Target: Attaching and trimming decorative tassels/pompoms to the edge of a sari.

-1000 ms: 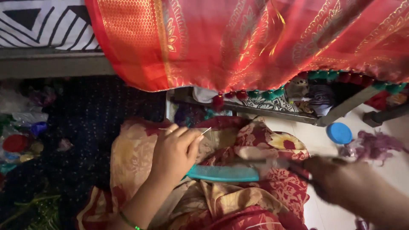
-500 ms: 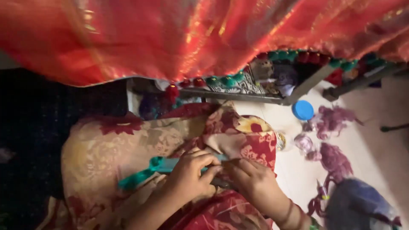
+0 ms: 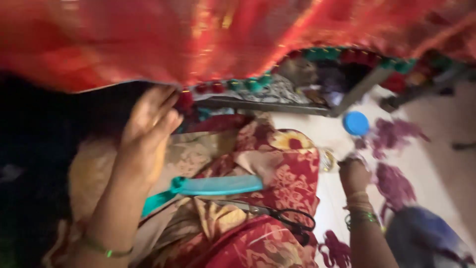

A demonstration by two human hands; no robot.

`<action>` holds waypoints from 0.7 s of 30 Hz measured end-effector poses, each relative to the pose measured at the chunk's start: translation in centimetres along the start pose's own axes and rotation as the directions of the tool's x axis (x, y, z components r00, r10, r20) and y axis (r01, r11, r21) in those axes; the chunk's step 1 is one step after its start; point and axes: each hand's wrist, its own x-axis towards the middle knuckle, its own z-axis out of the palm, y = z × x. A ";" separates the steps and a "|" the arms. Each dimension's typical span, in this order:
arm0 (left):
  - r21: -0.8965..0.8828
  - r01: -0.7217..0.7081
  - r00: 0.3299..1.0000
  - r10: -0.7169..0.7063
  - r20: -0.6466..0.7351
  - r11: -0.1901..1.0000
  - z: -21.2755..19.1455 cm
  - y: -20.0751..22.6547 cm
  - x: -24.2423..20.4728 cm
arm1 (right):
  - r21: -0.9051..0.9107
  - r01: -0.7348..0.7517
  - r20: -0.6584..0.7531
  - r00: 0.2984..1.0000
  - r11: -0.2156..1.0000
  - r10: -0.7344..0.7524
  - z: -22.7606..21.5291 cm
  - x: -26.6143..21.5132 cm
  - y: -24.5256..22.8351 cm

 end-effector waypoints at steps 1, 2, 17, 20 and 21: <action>-0.146 0.023 1.000 -0.022 0.011 0.989 0.1 1.1 0.4 | 0.009 -0.003 0.009 1.000 1.000 0.003 0.9 0.5 0.1; -0.290 0.044 0.999 -0.037 0.028 0.956 0.1 2.3 0.9 | 0.018 -0.006 0.018 1.000 1.000 0.005 1.7 1.1 0.2; -0.294 -0.040 0.983 0.091 0.159 0.955 2.6 -1.9 2.8 | 0.636 -0.027 0.258 0.949 0.771 -0.180 -17.3 -8.3 -17.3; -0.224 -0.086 0.988 0.112 0.103 0.971 2.4 -2.7 3.3 | 0.549 0.366 -0.007 0.901 0.752 -0.433 -19.8 -10.0 -21.0; -0.226 -0.087 0.988 0.113 0.103 0.970 2.4 -2.1 3.2 | 0.548 0.367 -0.008 0.901 0.752 -0.434 -19.8 -10.3 -21.0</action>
